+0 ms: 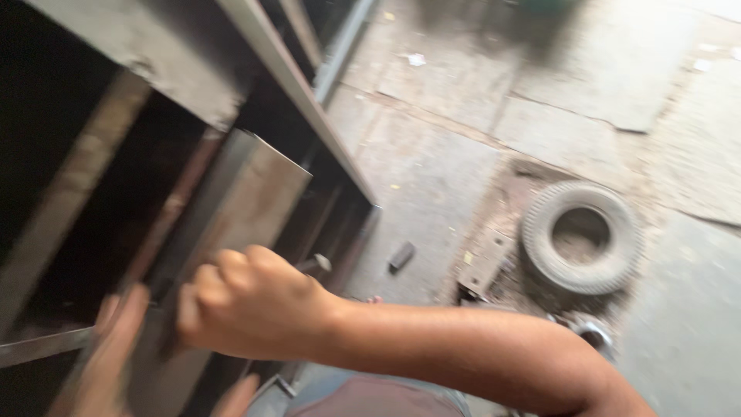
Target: The person inserts a metal panel into a cabinet frame and repeatedly removes it to strike it with a hammer on the floor. They then reinsert the panel into the cabinet to check the fit.
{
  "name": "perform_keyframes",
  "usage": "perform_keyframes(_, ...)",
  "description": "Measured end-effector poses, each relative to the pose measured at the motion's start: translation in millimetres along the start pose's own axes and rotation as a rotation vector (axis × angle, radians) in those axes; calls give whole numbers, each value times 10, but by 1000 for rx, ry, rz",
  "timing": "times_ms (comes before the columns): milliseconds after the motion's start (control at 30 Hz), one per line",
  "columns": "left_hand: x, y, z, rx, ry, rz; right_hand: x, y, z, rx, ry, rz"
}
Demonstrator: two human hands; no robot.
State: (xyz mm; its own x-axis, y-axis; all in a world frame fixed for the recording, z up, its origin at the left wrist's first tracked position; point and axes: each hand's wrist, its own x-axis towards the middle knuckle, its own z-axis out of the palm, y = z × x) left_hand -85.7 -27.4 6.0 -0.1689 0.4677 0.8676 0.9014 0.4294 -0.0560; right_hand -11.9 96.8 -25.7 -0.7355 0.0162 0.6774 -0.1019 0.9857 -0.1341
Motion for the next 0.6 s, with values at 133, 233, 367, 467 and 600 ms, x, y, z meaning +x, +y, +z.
perform_keyframes(133,134,742,335,-481,-886,-106,-1014,-16,-277,-50,-85,224)
perform_keyframes(233,100,1489,636,-705,-1553,-433,-1708,-58,-612,67,-324,539)
perform_keyframes(367,-364,2511,830,-727,-1764,-48,-2517,-465,-948,32,-453,908)
perform_keyframes(467,-891,3111,814,-819,-1893,101,-3132,-813,-949,-78,-476,1277)
perform_keyframes(600,-1590,3793,933,-1086,-1770,305,-4452,-1191,-863,11,-115,1749)
